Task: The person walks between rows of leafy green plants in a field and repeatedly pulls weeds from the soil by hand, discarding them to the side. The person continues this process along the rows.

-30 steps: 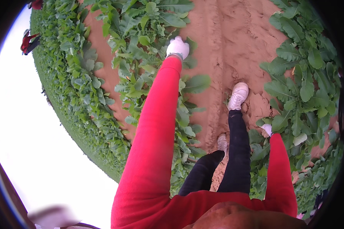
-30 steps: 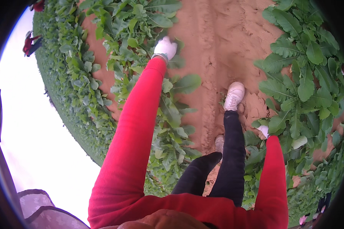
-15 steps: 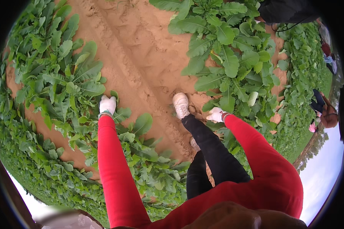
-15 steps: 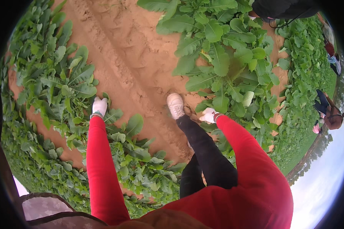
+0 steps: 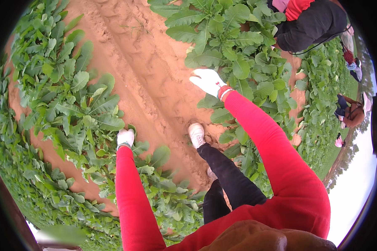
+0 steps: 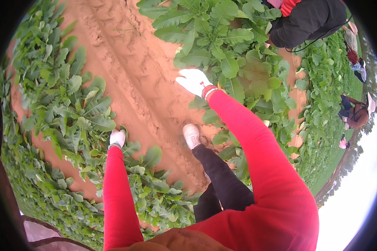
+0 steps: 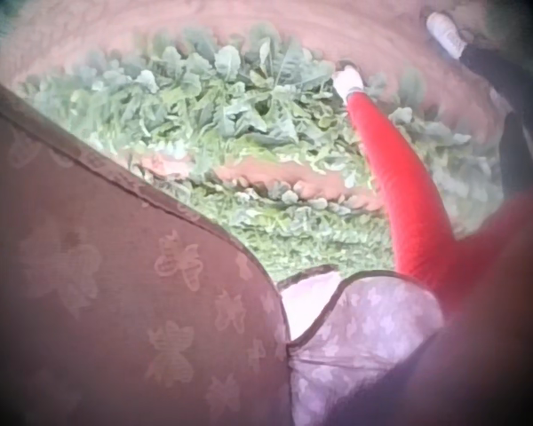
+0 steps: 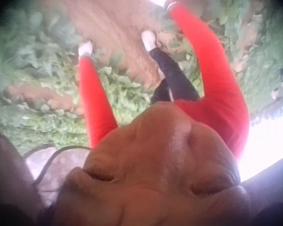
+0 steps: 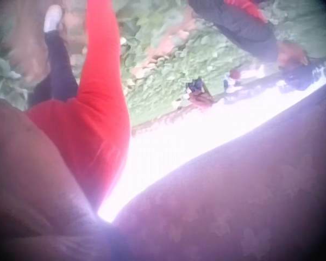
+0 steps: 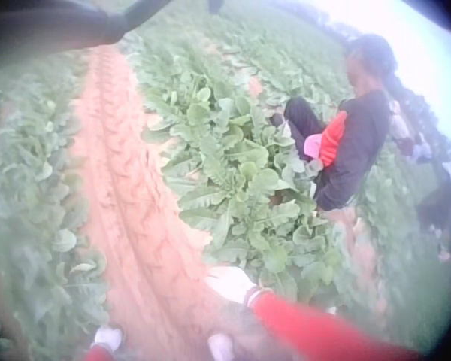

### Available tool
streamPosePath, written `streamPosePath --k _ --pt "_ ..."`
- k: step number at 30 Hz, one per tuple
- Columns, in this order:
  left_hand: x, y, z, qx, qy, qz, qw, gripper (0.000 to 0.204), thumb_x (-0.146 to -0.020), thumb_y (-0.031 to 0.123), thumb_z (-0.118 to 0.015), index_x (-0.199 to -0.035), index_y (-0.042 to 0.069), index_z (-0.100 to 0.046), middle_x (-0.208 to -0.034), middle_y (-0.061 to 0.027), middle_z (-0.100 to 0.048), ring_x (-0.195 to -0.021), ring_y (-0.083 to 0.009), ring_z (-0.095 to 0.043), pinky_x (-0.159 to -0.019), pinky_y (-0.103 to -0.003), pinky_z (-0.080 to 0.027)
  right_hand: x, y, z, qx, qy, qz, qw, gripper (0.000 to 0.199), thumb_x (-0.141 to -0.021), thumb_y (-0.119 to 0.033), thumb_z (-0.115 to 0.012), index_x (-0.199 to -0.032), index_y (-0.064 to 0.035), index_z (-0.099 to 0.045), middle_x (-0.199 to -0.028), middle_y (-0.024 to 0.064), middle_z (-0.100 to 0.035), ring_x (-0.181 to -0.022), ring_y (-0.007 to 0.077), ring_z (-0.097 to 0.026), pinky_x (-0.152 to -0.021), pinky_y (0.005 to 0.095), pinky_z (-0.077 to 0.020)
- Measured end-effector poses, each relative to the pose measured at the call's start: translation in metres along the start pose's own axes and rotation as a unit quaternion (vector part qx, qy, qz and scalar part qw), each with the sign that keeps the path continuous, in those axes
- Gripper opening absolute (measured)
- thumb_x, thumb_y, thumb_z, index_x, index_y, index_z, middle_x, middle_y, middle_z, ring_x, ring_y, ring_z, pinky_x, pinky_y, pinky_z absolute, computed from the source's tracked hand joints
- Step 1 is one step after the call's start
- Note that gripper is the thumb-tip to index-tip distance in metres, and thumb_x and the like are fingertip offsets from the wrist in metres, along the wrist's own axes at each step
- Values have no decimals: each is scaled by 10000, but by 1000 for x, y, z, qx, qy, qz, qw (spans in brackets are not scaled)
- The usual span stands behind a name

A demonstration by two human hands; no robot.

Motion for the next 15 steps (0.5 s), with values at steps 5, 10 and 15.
streamPosePath --k 5,10,15 --pt "6 4 6 -9 16 -10 1000 446 -762 324 -530 -987 -52 -610 -1030 -310 -601 -1021 -431 -559 -915 -456 -428 -100 14 46 157 74 9 985 324 -844 -329 -506 -1024 -67 -568 -1022 164 -587 -945 340 -577 -818 431 -465" --pt "1 2 -3 -30 -35 -15 999 476 -762 315 -549 -1071 -47 -557 -1057 -317 -583 -1046 -449 -531 -915 -452 -419 -130 55 29 236 -72 -89 965 531 -780 -341 -587 -1188 -23 -467 -1216 201 -488 -1061 365 -537 -900 428 -445" --pt "-2 6 -6 -66 -29 -58 996 438 -755 329 -540 -930 -66 -611 -998 -316 -598 -1010 -445 -545 -907 -455 -417 -127 64 23 221 -157 -89 958 695 -746 -348 -616 -1317 -27 -383 -1412 223 -331 -1208 382 -452 -999 411 -396"
Point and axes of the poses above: each hand's wrist, its own x-axis away from the middle knuckle, its own z-axis out of the back of the hand, y = z × x, the point moved 10 cm from there along -x, towards the middle knuckle
